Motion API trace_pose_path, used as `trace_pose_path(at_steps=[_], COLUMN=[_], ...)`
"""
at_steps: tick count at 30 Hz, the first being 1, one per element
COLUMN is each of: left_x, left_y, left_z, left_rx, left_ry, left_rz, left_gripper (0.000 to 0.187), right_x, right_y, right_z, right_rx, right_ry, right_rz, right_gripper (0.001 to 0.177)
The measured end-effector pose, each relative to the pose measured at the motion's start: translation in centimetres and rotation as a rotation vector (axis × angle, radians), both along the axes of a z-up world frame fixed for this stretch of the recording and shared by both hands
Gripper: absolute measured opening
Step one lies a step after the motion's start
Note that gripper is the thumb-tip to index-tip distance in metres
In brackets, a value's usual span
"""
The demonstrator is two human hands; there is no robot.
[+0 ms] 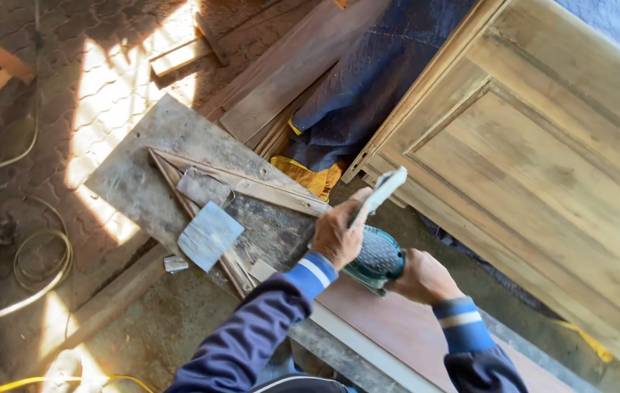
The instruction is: Sand a long wooden board using an orbital power sander and manual sandpaper.
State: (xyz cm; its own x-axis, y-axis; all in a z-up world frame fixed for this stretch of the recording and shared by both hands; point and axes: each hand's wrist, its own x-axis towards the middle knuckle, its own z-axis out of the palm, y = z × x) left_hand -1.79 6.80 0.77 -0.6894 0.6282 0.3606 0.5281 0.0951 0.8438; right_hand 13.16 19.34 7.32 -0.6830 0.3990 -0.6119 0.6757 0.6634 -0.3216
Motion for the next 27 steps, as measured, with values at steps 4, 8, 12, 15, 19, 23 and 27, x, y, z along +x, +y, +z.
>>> trace_pose_path(at_steps=[4,8,12,15,19,23,27], left_x=[-4.1,-3.8,1.1,6.8,16.2,24.4,25.1], left_y=[-2.1,-2.3,0.1,2.6,4.8,5.6,3.5], left_z=[1.7,1.8,3.4,2.6,2.0,1.3,2.4], left_rx=[-0.085,0.05,-0.036,-0.061,-0.102,-0.199,-0.061], left_ry=[-0.039,0.03,-0.015,-0.057,0.07,0.018,-0.007], left_rz=[-0.028,-0.051,-0.139,-0.258,-0.37,-0.527,-0.452], left_gripper=[0.035,0.036,0.037,0.028,0.019,0.046,0.074], right_x=[-3.7,-3.4,3.2,10.5,21.3,31.3,33.6], right_y=[-3.2,-4.8,-3.4,-1.9,-0.8,0.3,0.6], right_z=[1.2,2.9,1.6,-0.4,-1.9,-3.9,-5.1], right_rx=[-0.007,-0.02,-0.042,-0.115,-0.061,-0.095,-0.051], right_ry=[0.051,0.042,0.058,-0.031,-0.118,-0.176,-0.297], right_rz=[-0.058,-0.135,-0.253,-0.411,-0.543,-0.644,-0.49], right_gripper=[0.046,0.047,0.044,0.041,0.042,0.044,0.048])
